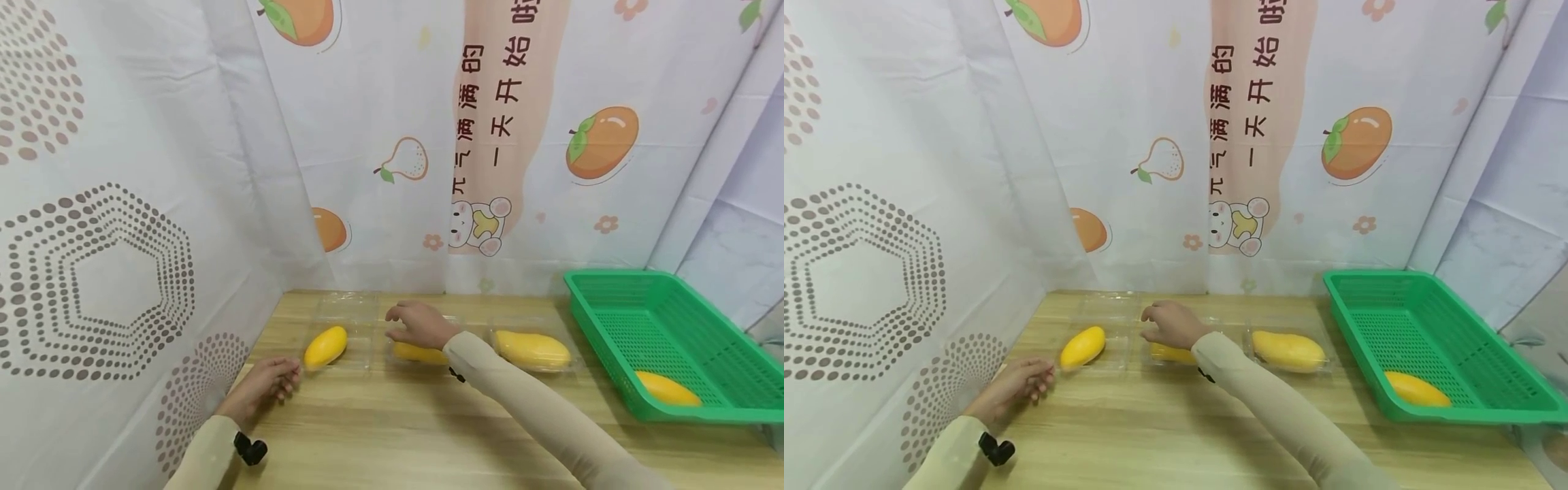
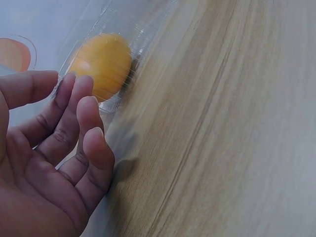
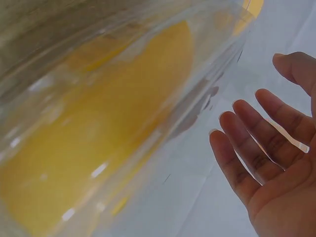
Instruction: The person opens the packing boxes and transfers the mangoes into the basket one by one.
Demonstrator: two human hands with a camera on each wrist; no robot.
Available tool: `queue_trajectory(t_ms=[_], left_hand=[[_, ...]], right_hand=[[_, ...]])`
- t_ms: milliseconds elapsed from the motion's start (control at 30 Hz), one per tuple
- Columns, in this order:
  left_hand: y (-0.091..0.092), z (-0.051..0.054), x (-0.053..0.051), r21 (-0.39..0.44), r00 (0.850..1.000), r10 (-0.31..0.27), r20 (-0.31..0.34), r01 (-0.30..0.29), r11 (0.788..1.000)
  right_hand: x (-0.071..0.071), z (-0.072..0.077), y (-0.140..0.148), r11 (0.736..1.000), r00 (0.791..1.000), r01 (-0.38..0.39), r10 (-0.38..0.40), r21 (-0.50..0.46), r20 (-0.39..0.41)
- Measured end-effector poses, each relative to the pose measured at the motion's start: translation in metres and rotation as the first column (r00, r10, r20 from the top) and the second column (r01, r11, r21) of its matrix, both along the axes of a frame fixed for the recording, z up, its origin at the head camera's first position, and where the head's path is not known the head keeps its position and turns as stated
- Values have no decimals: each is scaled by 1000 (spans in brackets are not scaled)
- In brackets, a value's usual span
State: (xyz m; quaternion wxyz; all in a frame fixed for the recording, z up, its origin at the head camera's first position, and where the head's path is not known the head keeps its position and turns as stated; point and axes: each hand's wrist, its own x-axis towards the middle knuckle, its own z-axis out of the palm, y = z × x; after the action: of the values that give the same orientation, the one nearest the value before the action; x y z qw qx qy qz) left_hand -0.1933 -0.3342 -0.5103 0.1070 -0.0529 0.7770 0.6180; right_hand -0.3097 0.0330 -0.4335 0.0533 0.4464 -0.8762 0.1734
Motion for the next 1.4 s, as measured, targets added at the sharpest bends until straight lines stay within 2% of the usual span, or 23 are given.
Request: queue_trajectory(t_ms=[200,633,1400], left_hand=[[1,3,-1,1,1000,2,0,-2,1000],[0,0,1,12,1000,11,2,-11,1000],[3,1,1,4,1000,22,12,-22,1000]], right_hand=[[1,2,-11,1000,1000,-6,6,22,-15],[10,5,-38,998,999,-32,34,59,-25],[17,-1,-87,987,984,-114,128,114,-120]])
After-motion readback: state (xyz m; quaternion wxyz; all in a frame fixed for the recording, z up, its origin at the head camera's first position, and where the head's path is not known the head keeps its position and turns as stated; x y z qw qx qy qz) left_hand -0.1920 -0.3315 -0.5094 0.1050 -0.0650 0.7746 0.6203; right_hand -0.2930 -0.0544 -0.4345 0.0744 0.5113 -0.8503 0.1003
